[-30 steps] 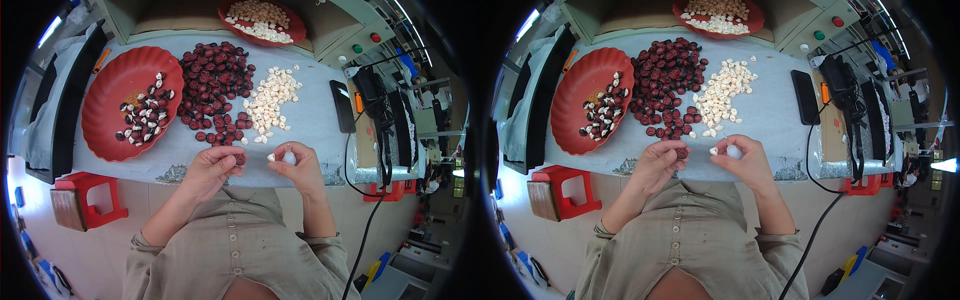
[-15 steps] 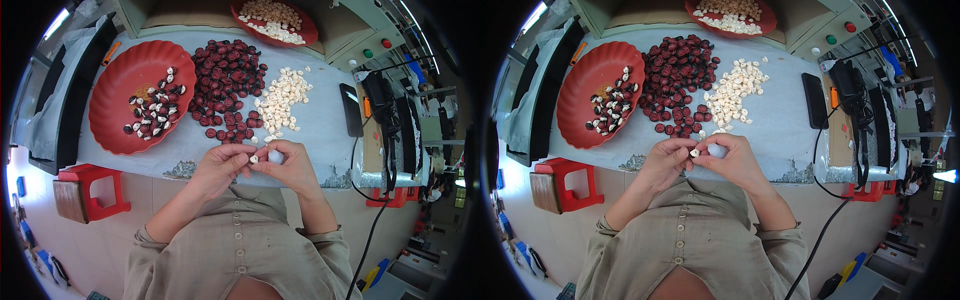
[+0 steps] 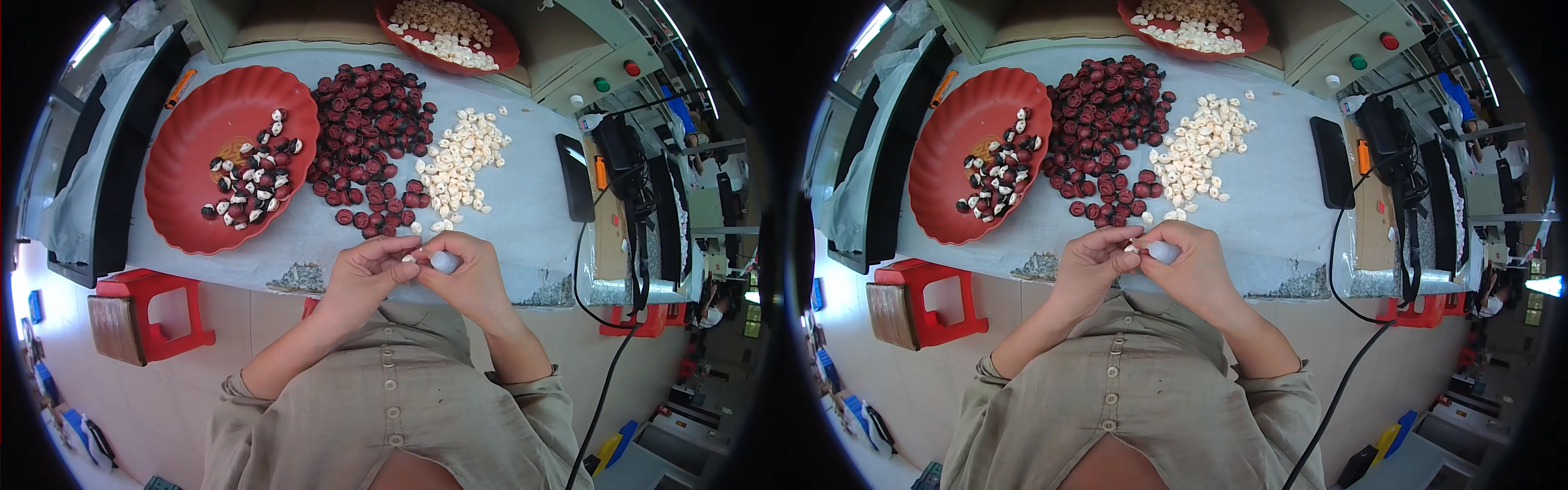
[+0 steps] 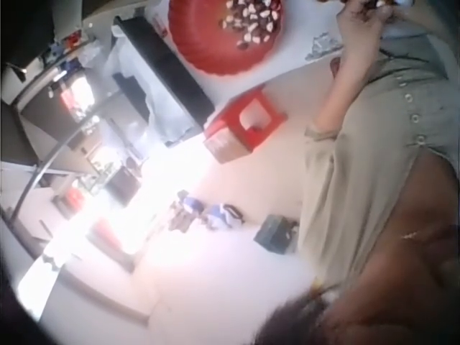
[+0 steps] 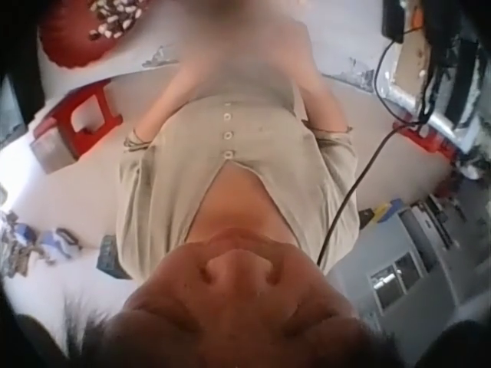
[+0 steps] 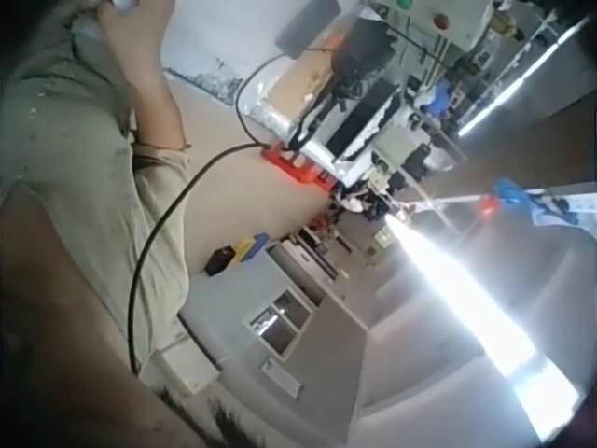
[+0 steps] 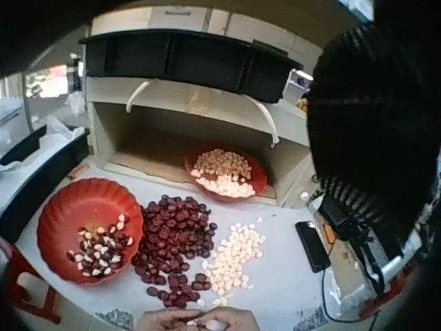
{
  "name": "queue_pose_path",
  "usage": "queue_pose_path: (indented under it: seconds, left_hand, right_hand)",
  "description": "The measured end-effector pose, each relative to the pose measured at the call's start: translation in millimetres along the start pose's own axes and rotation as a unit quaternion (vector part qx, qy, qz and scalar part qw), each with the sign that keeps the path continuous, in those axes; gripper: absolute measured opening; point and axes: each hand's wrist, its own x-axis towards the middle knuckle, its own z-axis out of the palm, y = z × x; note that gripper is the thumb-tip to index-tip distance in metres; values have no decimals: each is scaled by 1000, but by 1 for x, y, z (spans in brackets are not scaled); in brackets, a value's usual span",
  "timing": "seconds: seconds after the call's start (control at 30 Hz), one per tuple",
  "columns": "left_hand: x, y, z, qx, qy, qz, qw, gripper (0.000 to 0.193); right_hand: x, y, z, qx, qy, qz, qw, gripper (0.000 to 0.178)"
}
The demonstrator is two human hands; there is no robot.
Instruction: Applying glue and assembling small white and black components into red shells at a workbench.
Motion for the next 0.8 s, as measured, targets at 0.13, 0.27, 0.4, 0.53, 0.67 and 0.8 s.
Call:
queue_pose_path:
  seconds: [0.13,0.27,0.4,0.53,0.67,0.8]
  left_hand:
    - [-2,-2,2,45,25,18,999,30]
    - [-1,-1,0,60,9,14,998,27]
    - [-1,-1,1,67,8,12,998,26]
    - [0,0,1,66,-2,2,998,24]
    - [2,7,3,16,-9,-30,999,20]
    - [4,3,-10,-66,-32,-30,997,21]
  right_hand:
    - [-3,-2,-1,1,9,-1,1000,14]
    - [-6,4,-3,27,10,0,1000,15]
    - [-7,6,-3,2,9,-59,998,17]
    - [-11,4,-1,-46,18,-99,994,19]
    - [-11,5,-4,-53,6,-121,991,18]
    - [-10,6,-7,33,7,-51,998,12]
